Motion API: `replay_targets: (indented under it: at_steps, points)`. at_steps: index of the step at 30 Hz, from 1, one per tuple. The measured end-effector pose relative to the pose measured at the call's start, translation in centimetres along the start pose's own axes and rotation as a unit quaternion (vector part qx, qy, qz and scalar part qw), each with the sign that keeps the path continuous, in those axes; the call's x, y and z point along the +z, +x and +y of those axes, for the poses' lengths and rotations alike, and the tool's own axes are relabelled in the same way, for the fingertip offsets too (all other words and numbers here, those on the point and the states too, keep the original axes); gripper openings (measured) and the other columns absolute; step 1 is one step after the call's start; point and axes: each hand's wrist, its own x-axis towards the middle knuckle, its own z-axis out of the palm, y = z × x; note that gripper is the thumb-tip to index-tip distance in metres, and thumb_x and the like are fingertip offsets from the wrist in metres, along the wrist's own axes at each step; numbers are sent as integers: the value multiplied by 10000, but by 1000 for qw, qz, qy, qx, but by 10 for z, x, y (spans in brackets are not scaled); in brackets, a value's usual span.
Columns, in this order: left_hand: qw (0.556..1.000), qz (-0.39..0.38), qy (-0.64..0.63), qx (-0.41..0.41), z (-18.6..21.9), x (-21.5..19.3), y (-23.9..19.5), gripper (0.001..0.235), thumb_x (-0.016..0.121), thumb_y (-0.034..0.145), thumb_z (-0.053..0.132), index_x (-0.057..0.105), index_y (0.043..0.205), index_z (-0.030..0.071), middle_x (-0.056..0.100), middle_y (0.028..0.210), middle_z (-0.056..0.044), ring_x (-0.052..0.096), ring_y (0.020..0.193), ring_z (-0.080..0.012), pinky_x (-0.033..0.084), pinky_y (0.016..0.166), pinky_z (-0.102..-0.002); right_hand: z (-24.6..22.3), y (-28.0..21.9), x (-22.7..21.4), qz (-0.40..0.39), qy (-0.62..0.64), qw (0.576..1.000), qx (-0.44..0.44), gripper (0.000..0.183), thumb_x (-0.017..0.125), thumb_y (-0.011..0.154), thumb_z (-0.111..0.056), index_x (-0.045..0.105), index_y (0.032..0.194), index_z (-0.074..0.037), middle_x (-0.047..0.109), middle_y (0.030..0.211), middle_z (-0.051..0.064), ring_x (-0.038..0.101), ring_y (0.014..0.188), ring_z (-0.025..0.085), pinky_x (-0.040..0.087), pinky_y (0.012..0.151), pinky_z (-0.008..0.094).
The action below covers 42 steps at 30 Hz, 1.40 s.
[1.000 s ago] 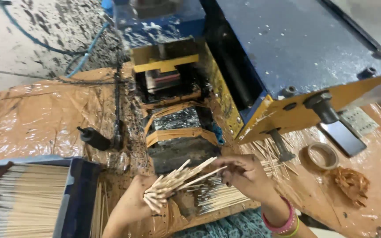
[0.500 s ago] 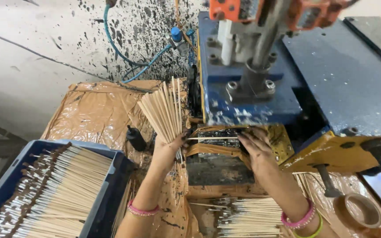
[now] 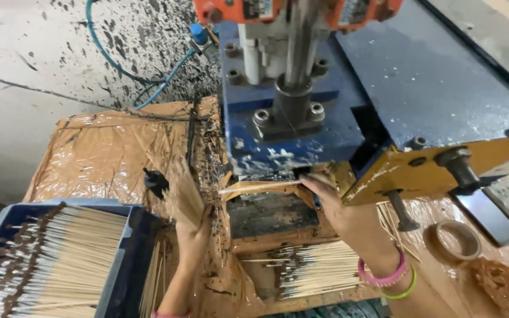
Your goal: Feeding raw wooden sticks into an industrial machine to coat them with incense paste.
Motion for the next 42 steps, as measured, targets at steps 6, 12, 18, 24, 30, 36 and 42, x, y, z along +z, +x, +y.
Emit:
replay_targets:
  at_steps: [6, 12, 18, 24, 30, 36, 42]
  points:
    - [984, 125, 115, 59, -112, -59, -98, 189, 704, 933, 75, 670, 1056, -63, 727, 963, -134, 672, 856, -240, 531, 769, -358, 67, -121, 25, 127, 145, 945, 265, 130, 680, 873, -20, 727, 993, -21, 721, 949, 123, 680, 906, 311, 533, 842, 401]
    - [993, 93, -74, -7, -76, -35, -120, 302, 658, 877, 7, 611, 1176, 1, 736, 986, -115, 681, 775, -204, 526, 646, -316, 33, -122, 37, 121, 94, 971, 184, 386, 699, 779, -23, 634, 1158, -48, 737, 954, 131, 691, 834, 245, 549, 766, 394]
    - [975, -113, 109, 156, 20, -21, -90, 372, 753, 804, -13, 646, 1159, 11, 717, 1050, -149, 688, 905, -190, 525, 713, -306, -5, -86, 65, -49, 655, 741, 138, 388, 732, 893, 42, 708, 1264, -71, 743, 1047, 75, 707, 812, 131, 587, 688, 270]
    - [972, -101, -209, 32, 64, -28, 7, 251, 643, 904, -32, 665, 1155, -33, 711, 974, -147, 715, 688, -191, 556, 511, -311, -15, 24, 23, -23, 407, 910, -70, 351, 709, 902, 23, 731, 1219, -124, 764, 1074, 28, 715, 972, 166, 571, 846, 301]
    - [981, -8, -195, -19, 105, 21, 57, 162, 603, 930, -24, 687, 1063, -64, 695, 842, -125, 673, 669, -181, 566, 548, -302, 7, 37, 63, 11, 53, 994, -95, 530, 610, 712, 14, 700, 1232, -39, 718, 1251, 163, 626, 1174, 421, 469, 1026, 479]
    - [948, -86, -299, -64, 87, 30, 69, 152, 605, 917, -50, 662, 1057, -67, 674, 850, -90, 657, 690, -174, 555, 557, -305, -3, 13, 53, -168, 119, 959, 194, 314, 526, 950, -74, 640, 1230, 14, 675, 1177, 233, 663, 1056, 379, 548, 901, 446]
    - [950, -88, -289, -79, 76, 26, 62, 177, 621, 913, -20, 651, 1086, -38, 669, 848, -74, 658, 691, -167, 554, 582, -307, 25, 8, 90, -5, 142, 989, 35, 361, 495, 933, -22, 674, 1245, -14, 698, 1172, 230, 655, 1063, 400, 537, 887, 442]
